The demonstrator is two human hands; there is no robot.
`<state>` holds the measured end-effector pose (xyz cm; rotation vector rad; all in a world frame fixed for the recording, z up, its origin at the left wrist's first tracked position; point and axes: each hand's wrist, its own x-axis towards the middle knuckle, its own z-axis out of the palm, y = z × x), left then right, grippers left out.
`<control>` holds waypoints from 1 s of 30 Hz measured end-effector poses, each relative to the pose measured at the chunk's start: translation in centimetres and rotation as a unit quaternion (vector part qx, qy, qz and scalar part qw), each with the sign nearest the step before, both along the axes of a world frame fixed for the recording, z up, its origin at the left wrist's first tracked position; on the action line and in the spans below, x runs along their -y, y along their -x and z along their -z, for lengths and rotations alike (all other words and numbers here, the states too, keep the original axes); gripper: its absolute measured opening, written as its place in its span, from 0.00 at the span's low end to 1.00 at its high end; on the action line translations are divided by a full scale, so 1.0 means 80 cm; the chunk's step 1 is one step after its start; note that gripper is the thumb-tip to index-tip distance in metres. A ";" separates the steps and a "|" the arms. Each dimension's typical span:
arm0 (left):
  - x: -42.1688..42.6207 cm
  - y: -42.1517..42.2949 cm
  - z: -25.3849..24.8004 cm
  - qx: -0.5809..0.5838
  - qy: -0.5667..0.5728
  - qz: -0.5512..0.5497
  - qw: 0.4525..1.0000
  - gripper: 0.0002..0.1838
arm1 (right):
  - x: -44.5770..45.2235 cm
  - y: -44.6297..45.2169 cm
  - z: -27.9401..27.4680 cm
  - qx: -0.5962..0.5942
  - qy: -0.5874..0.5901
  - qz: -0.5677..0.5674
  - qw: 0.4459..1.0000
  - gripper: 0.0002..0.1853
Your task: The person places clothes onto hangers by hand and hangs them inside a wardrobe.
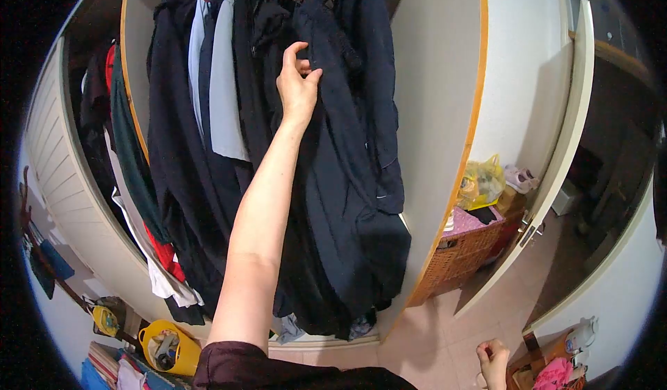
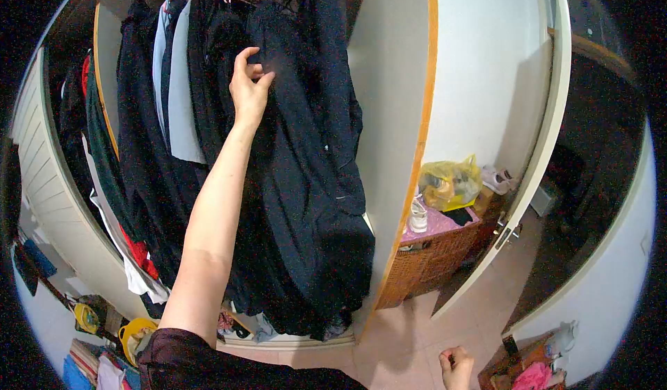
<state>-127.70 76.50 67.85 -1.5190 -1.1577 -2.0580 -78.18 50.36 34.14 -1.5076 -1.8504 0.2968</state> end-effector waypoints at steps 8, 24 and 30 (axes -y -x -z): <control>-0.010 0.016 0.001 -0.072 -0.036 0.040 0.996 0.14 | 0.004 -0.013 0.003 -0.003 0.004 0.003 1.000 0.04; 0.007 0.004 -0.006 -0.053 -0.048 -0.031 0.997 0.04 | 0.044 -0.070 0.052 -0.052 0.095 0.105 0.989 0.07; 0.072 -0.073 0.062 0.076 0.017 0.021 0.997 0.10 | 0.119 -0.105 0.089 0.023 0.079 0.159 0.984 0.10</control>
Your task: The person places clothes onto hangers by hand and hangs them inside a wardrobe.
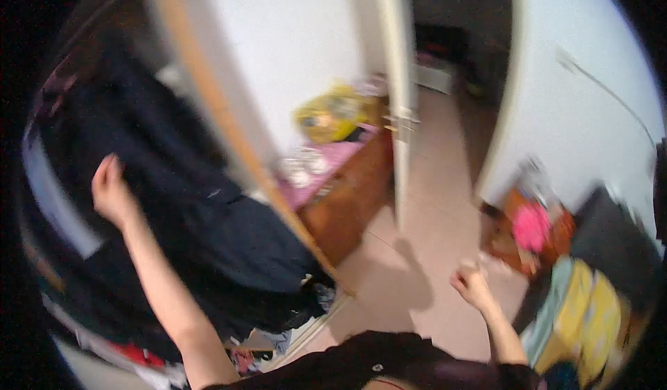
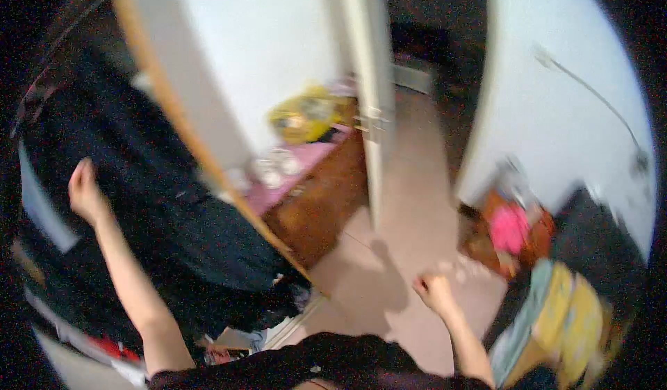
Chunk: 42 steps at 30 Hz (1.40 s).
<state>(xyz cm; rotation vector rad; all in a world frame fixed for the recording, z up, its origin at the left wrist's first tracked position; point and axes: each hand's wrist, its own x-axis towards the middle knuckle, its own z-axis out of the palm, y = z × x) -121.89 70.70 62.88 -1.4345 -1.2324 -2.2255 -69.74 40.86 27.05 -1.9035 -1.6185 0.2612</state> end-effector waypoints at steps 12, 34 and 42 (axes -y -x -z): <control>0.139 -0.395 0.391 -0.327 0.305 0.564 0.694 0.01 | 0.190 0.000 0.114 -0.123 0.167 0.269 0.940 0.07; 0.290 -0.740 0.577 -0.704 -0.002 0.691 0.167 0.23 | 0.353 0.266 0.254 -0.355 0.234 0.664 0.615 0.11; 0.472 -0.825 0.599 -0.640 -0.025 0.761 0.105 0.21 | 0.473 0.206 0.256 -0.394 0.215 0.677 0.583 0.12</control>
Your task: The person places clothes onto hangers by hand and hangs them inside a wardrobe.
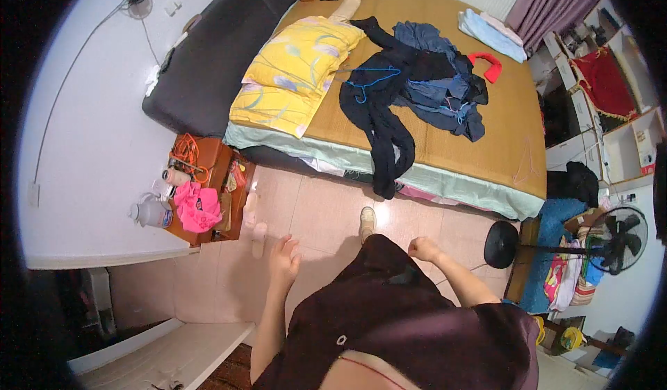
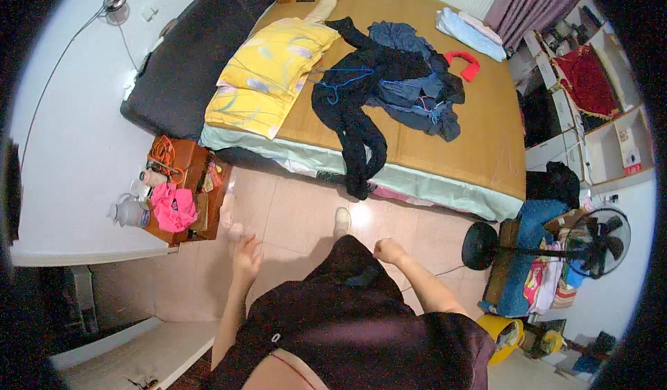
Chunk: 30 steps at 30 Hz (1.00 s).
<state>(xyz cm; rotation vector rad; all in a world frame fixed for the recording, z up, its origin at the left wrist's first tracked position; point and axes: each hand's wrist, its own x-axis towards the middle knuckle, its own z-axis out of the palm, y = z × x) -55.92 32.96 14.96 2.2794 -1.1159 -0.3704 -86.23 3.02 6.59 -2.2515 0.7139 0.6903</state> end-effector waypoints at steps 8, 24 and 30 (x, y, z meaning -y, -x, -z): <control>0.235 -0.081 -0.010 -0.025 0.032 0.083 0.996 0.19 | 0.206 -0.034 -0.027 0.110 0.084 0.082 0.987 0.10; 0.612 -0.297 0.190 -0.001 -0.163 0.176 0.971 0.21 | 0.127 0.048 -0.012 0.075 0.015 0.369 0.926 0.08; 0.735 -0.334 0.284 0.048 -0.185 0.194 0.962 0.21 | 0.104 0.000 -0.030 0.020 -0.009 0.422 0.906 0.08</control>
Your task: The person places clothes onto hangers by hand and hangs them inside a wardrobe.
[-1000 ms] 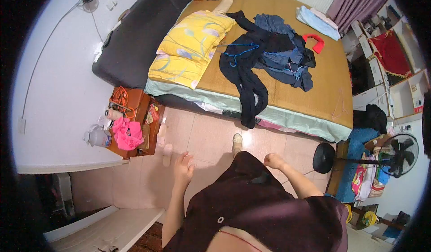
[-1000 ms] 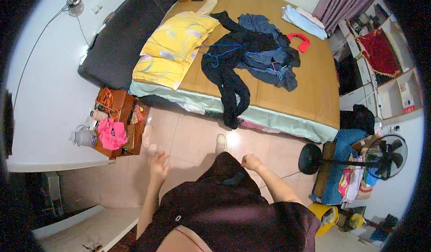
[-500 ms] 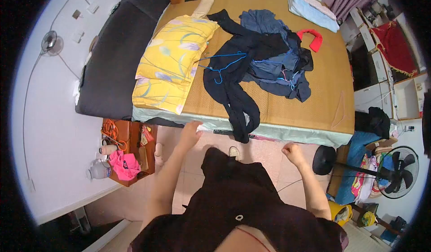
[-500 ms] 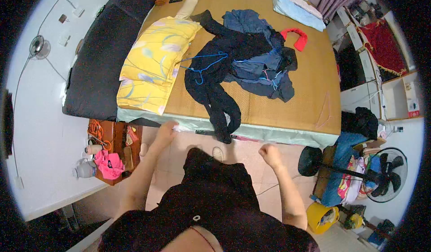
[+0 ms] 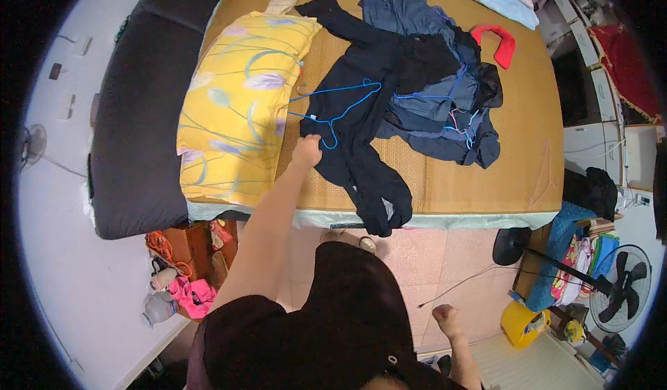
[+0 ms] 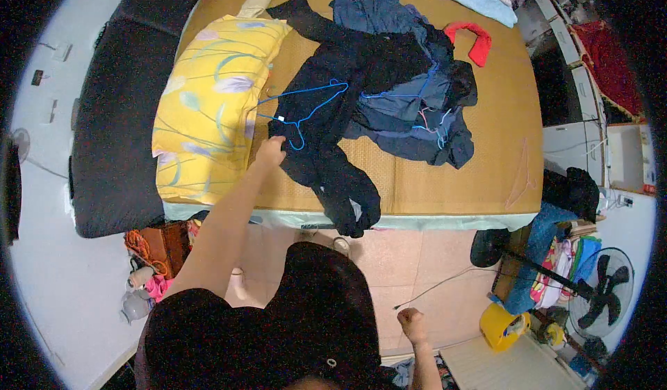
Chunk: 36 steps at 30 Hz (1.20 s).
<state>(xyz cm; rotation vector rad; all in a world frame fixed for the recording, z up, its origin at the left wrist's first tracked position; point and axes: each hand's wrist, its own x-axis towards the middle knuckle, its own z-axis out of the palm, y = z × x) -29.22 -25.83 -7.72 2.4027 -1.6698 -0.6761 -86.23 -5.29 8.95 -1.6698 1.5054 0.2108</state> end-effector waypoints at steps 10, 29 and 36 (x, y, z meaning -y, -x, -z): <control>0.089 -0.022 0.073 0.004 -0.048 0.022 0.999 0.25 | 0.036 -0.099 0.010 0.030 -0.031 0.045 0.998 0.06; -0.079 0.132 -0.098 -0.350 0.132 0.410 0.832 0.09 | 0.229 -0.295 -0.017 -0.073 0.264 -0.302 0.913 0.13; 0.043 -0.001 -0.010 -0.141 0.252 0.004 0.957 0.23 | 0.196 -0.270 0.004 0.041 0.138 -0.003 0.990 0.07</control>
